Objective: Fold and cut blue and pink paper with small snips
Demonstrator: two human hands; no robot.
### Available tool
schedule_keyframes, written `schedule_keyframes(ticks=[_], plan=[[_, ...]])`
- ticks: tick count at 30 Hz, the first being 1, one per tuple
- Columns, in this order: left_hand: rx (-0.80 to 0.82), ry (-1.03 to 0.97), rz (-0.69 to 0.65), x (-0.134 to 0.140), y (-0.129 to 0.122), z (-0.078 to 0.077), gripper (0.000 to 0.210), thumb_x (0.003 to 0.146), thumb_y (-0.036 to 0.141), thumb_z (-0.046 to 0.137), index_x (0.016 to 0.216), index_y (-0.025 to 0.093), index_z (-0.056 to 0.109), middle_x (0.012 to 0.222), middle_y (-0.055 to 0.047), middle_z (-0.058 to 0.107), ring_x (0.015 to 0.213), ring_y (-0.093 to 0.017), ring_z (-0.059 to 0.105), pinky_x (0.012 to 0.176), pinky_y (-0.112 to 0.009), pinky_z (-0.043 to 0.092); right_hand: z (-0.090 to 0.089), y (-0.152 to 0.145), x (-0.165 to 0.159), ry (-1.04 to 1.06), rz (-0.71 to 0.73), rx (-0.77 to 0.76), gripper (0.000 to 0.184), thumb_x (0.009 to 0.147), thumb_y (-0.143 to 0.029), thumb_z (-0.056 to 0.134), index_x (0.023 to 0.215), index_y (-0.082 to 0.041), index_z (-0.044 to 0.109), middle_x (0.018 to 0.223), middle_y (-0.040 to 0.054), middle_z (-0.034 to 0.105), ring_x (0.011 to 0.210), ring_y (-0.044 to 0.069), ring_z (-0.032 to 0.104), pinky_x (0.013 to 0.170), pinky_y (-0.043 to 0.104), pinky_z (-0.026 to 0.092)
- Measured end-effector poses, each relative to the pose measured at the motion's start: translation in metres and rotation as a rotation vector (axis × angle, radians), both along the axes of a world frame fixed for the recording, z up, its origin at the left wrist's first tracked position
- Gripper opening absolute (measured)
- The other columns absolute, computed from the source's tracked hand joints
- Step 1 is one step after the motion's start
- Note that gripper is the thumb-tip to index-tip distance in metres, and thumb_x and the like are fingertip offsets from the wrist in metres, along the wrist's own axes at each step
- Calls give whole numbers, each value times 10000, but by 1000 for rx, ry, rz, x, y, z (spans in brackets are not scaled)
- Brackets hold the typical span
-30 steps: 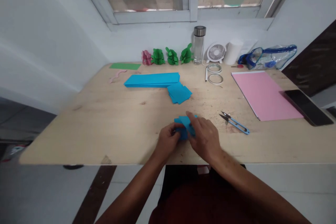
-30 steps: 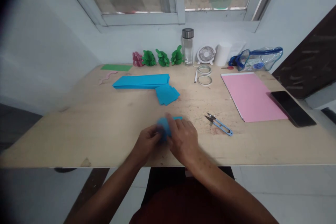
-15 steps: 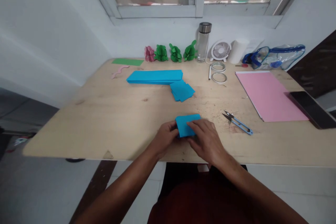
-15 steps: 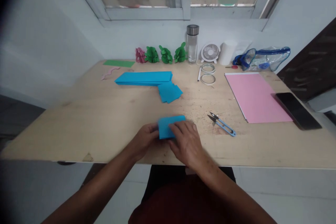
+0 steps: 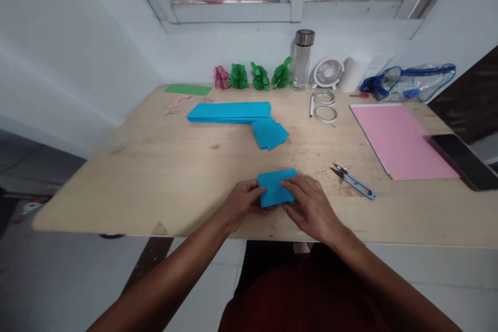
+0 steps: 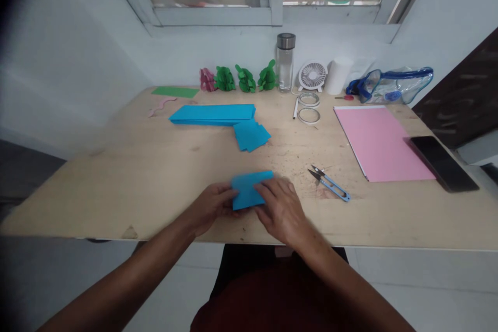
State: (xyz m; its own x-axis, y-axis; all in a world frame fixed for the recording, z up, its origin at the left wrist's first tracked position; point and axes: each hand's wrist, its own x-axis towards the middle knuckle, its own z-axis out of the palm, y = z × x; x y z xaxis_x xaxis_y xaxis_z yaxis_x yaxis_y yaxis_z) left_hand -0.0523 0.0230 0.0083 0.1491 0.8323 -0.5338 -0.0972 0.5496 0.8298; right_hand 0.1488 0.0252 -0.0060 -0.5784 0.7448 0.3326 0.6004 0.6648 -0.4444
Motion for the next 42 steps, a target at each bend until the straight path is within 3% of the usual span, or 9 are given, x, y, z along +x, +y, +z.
schedule_keyframes(ticks=[6,14,21,28,35,42], plan=[[-15,23,-40,-2,3,3,252,725,331,648,859,119,620,680,-49,645,607,-154,612,581,-281,500,3,29,19,-111,87,-31,677,793,-345,606,1402,-190,354,1385,173,451,1291,331,374,1000,547,330],[5,51,-56,-4,4,6,303,696,375,660,857,122,620,696,-55,642,618,-158,606,592,-293,502,17,55,17,-192,267,-99,818,721,-322,678,1438,-211,301,1314,141,520,1221,326,435,957,508,356],[-19,64,-76,-5,7,6,259,729,360,634,831,123,616,676,-53,647,608,-158,624,586,-284,511,18,59,20,-235,267,-119,872,702,-357,698,1452,-217,276,1284,142,526,1180,326,448,931,499,360],[-20,97,-66,-4,7,7,303,738,314,637,968,121,595,727,-60,665,604,-157,642,535,-259,505,16,65,20,-244,283,-98,883,682,-396,713,1445,-217,309,1223,141,548,1129,324,474,916,506,361],[-40,110,-67,-5,7,6,244,770,247,577,981,124,584,747,-65,673,605,-154,651,529,-250,518,17,61,27,-197,286,-125,870,727,-401,686,1466,-245,255,1338,138,490,1216,322,433,962,497,350],[-55,101,-55,-5,8,7,278,764,270,595,998,122,568,738,-63,665,597,-160,655,524,-257,518,15,59,30,-215,283,-141,830,744,-349,670,1459,-217,269,1316,137,514,1215,322,438,959,509,356]])
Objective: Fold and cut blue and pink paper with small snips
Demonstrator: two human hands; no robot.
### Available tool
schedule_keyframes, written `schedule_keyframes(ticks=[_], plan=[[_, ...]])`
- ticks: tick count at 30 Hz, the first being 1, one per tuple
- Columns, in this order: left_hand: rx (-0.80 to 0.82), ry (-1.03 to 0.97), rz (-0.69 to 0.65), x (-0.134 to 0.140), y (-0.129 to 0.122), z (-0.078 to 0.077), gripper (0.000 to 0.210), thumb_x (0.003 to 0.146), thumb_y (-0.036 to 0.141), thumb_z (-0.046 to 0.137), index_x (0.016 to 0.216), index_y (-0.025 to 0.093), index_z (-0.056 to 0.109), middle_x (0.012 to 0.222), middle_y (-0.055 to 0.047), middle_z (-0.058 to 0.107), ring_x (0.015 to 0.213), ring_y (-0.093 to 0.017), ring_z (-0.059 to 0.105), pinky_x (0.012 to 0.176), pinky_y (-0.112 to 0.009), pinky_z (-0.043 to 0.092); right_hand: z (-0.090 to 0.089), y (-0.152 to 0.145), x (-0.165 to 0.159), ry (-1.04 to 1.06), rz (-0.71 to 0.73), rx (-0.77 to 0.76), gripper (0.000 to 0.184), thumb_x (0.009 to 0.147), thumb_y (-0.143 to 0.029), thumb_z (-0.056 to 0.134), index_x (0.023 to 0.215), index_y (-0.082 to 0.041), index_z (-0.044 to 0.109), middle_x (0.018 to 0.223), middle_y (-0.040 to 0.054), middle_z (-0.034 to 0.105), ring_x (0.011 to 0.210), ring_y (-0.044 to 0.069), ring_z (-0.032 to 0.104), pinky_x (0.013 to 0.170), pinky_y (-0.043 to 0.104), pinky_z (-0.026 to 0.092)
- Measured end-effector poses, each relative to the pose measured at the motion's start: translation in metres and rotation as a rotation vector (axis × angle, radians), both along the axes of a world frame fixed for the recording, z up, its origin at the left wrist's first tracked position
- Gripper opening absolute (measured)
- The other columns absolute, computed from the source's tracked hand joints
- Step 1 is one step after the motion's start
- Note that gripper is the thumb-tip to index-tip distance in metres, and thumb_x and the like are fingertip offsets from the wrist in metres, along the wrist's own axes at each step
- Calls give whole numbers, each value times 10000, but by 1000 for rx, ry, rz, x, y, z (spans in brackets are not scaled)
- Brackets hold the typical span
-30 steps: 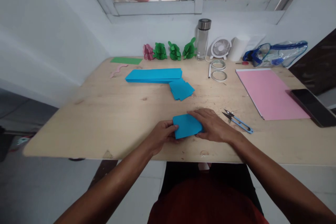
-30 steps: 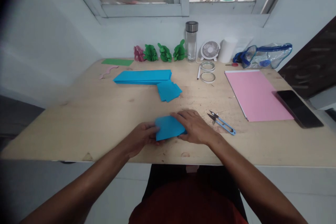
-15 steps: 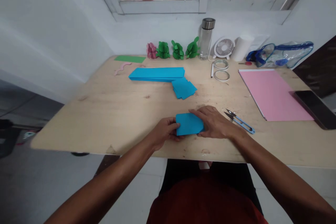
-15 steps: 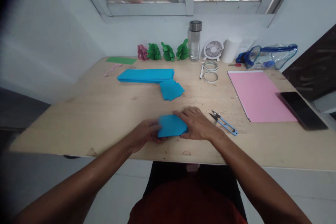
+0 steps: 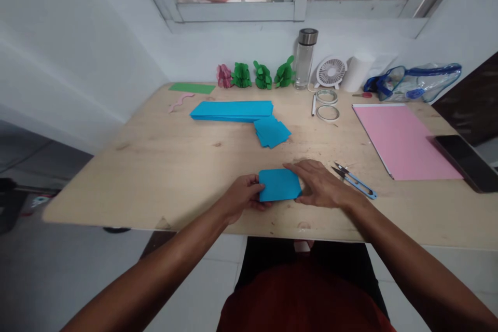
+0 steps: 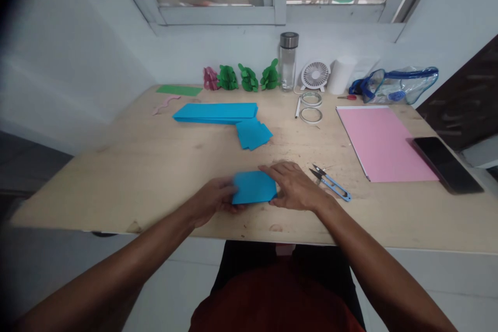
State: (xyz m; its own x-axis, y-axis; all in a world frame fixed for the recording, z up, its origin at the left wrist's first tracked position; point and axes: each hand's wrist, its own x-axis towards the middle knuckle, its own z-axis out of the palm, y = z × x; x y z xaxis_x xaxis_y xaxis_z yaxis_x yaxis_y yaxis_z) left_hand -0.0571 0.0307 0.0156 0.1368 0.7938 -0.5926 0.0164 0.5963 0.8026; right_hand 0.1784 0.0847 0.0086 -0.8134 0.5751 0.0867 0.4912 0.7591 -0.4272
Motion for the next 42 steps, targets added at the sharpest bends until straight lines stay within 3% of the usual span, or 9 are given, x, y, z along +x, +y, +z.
schedule_keyframes(ticks=[15,21,27,35,42], plan=[[53,41,25,-2,-4,-3,259,735,252,644,939,130,541,728,-47,648,577,-140,645,507,-232,513,3,0,-1,-25,5,10,752,762,-381,648,1423,-190,344,1309,144,516,1217,319,429,981,486,335],[99,54,90,0,-7,-5,487,768,273,625,1196,136,438,739,-40,630,555,-152,644,497,-257,522,1,1,-2,-30,3,9,758,760,-403,653,1425,-213,343,1292,140,520,1194,327,437,956,492,346],[142,77,54,6,-11,-4,584,822,183,500,1372,128,311,819,-54,623,496,-95,590,468,-232,499,-1,0,-5,-29,9,44,719,751,-387,665,1392,-196,402,1257,146,535,1165,326,450,932,489,361],[198,141,-20,10,-18,-5,483,821,201,472,1292,171,369,738,8,577,442,-87,565,376,-189,450,-1,-3,-7,-49,0,82,646,764,-394,655,1337,-162,468,1241,163,533,1163,325,446,935,487,364],[213,148,-28,14,-18,-8,592,814,243,490,1363,170,283,550,70,517,402,-107,544,362,-184,440,1,-5,-9,-49,7,90,647,790,-420,621,1350,-142,451,1239,178,520,1161,322,446,927,485,369]])
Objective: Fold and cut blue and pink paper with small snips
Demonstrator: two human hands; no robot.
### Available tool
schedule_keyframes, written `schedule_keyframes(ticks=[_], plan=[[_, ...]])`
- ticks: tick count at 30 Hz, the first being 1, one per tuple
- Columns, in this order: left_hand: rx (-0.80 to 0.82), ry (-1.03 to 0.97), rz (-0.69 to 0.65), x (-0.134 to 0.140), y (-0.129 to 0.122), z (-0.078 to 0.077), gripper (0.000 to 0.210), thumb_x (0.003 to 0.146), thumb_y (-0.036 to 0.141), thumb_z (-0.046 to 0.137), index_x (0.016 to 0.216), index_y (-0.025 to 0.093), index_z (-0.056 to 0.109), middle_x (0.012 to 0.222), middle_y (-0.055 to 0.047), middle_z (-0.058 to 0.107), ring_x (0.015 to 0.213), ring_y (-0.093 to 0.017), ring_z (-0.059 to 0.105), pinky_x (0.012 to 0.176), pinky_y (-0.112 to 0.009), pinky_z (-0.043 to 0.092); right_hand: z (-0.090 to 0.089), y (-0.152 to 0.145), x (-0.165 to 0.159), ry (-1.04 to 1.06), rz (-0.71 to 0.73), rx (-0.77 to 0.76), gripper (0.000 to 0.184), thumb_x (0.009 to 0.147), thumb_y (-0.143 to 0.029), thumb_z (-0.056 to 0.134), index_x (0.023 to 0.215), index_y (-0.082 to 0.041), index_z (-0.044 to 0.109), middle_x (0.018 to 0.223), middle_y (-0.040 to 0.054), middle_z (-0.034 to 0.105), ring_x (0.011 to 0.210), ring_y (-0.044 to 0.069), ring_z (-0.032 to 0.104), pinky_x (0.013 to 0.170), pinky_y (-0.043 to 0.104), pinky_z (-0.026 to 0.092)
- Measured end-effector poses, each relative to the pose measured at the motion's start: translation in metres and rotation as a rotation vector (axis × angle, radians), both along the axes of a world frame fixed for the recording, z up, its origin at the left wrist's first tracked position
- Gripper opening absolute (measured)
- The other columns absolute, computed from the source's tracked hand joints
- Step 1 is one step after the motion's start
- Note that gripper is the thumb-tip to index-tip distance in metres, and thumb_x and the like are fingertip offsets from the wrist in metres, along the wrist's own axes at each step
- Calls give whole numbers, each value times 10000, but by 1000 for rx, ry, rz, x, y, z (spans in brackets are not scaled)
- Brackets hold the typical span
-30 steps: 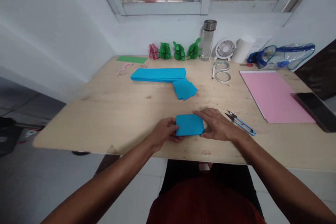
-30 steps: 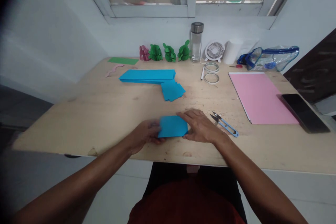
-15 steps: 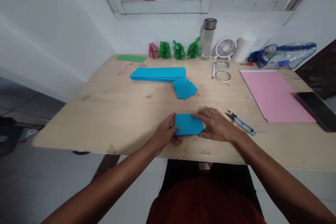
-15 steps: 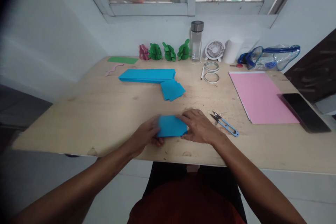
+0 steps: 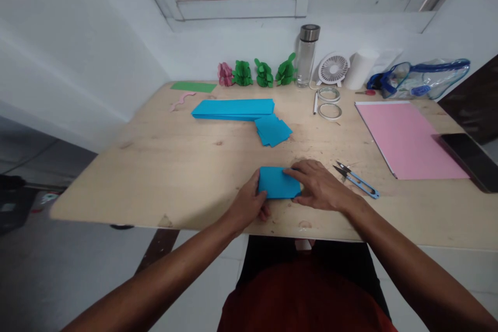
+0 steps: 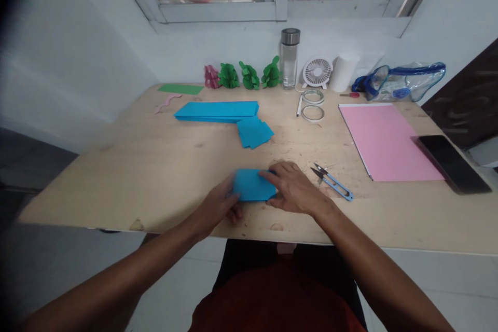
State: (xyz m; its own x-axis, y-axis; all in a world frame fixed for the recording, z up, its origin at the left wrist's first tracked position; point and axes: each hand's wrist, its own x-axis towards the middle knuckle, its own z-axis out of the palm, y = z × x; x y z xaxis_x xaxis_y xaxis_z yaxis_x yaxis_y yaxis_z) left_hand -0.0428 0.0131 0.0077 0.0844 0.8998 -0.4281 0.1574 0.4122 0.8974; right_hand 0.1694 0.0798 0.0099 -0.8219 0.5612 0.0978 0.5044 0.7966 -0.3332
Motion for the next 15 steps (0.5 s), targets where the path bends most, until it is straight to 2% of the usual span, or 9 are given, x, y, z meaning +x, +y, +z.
schedule_keyframes(ticks=[6,8,10,13,15], plan=[[15,24,-19,-3,-2,-1,637,807,284,499,1386,162,261,546,64,523,412,-123,540,390,-216,450,2,-1,-1,-20,-4,5,616,791,-396,628,1332,-140,478,1220,176,524,1159,322,442,936,482,362],[48,125,-66,-8,-3,-1,624,814,279,487,1389,167,269,590,49,542,419,-119,535,414,-231,457,2,-1,-1,-29,-7,2,610,785,-381,637,1325,-143,484,1219,175,526,1157,323,442,937,487,360],[176,376,-124,-13,-5,0,593,814,250,483,1377,176,313,694,11,584,487,-128,562,476,-254,479,3,-1,-1,-36,-6,-3,600,785,-380,638,1319,-150,488,1229,175,523,1157,325,440,933,495,360],[506,884,-169,-17,-8,1,524,828,233,485,1342,183,393,974,-85,603,739,-191,620,623,-313,512,2,0,-2,-46,1,-11,597,788,-390,635,1317,-155,488,1248,173,515,1170,326,430,935,496,357],[725,1065,-239,-16,-6,0,450,837,263,510,1274,166,467,1086,-131,578,902,-249,604,726,-373,515,2,0,-2,-52,-2,-12,604,786,-395,638,1320,-156,485,1250,170,514,1176,326,425,939,493,354]])
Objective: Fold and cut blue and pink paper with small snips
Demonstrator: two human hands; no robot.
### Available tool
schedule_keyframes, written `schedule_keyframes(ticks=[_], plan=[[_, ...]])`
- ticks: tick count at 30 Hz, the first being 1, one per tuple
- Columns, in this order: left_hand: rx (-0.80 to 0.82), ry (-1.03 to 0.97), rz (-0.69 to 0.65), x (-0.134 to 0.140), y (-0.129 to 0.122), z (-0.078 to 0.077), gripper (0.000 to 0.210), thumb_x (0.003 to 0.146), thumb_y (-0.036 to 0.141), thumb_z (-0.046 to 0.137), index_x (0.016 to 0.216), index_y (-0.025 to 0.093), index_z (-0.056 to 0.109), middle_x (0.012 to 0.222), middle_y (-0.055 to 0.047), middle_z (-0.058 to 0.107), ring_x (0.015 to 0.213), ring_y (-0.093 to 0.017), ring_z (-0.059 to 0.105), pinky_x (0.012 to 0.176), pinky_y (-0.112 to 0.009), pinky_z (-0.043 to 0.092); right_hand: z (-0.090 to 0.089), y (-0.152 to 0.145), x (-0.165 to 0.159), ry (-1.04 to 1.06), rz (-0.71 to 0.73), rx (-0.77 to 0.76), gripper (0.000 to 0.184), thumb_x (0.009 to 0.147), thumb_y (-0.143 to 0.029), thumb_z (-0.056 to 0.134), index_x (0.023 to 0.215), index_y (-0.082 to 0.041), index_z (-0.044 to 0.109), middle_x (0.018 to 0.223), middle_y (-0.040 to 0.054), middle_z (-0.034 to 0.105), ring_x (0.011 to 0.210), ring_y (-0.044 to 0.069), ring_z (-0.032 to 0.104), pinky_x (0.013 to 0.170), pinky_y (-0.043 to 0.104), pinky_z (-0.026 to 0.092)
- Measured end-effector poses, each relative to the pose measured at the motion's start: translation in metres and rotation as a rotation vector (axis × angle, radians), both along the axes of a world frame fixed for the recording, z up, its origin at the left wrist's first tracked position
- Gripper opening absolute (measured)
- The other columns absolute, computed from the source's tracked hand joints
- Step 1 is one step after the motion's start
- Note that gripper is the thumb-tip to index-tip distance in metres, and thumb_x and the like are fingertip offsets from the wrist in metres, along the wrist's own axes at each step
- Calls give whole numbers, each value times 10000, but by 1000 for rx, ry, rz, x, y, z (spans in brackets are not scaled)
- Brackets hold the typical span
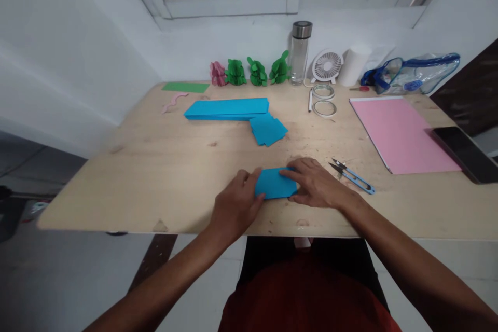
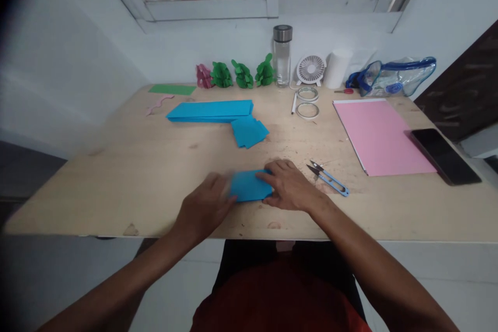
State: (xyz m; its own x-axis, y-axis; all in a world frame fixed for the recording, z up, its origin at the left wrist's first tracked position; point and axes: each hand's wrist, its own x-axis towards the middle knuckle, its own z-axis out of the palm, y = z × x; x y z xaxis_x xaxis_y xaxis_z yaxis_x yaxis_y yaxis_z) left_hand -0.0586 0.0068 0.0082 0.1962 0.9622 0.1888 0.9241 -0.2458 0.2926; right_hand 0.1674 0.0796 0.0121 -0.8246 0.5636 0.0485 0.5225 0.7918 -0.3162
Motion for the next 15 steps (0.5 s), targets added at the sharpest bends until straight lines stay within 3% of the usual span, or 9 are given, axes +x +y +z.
schedule_keyframes(ticks=[3,6,15], plan=[[131,69,-254,8,8,-3,331,812,319,580,1096,149,563,1170,-164,567,1068,-314,546,861,-458,478,0,0,0,6,-9,3,605,785,-406,639,1317,-162,486,1241,170,517,1171,328,428,933,497,353],[154,77,-406,17,18,-5,263,811,317,591,1008,144,577,1229,-170,559,1173,-337,491,924,-491,439,1,0,-1,6,-5,-3,622,785,-400,638,1333,-164,464,1238,166,520,1177,323,426,932,493,353],[145,104,-484,20,27,-4,196,844,309,550,951,148,579,1193,-166,586,1123,-307,540,902,-461,452,2,0,-1,2,-2,-4,622,784,-401,641,1329,-155,469,1224,165,529,1182,319,420,946,480,341]])
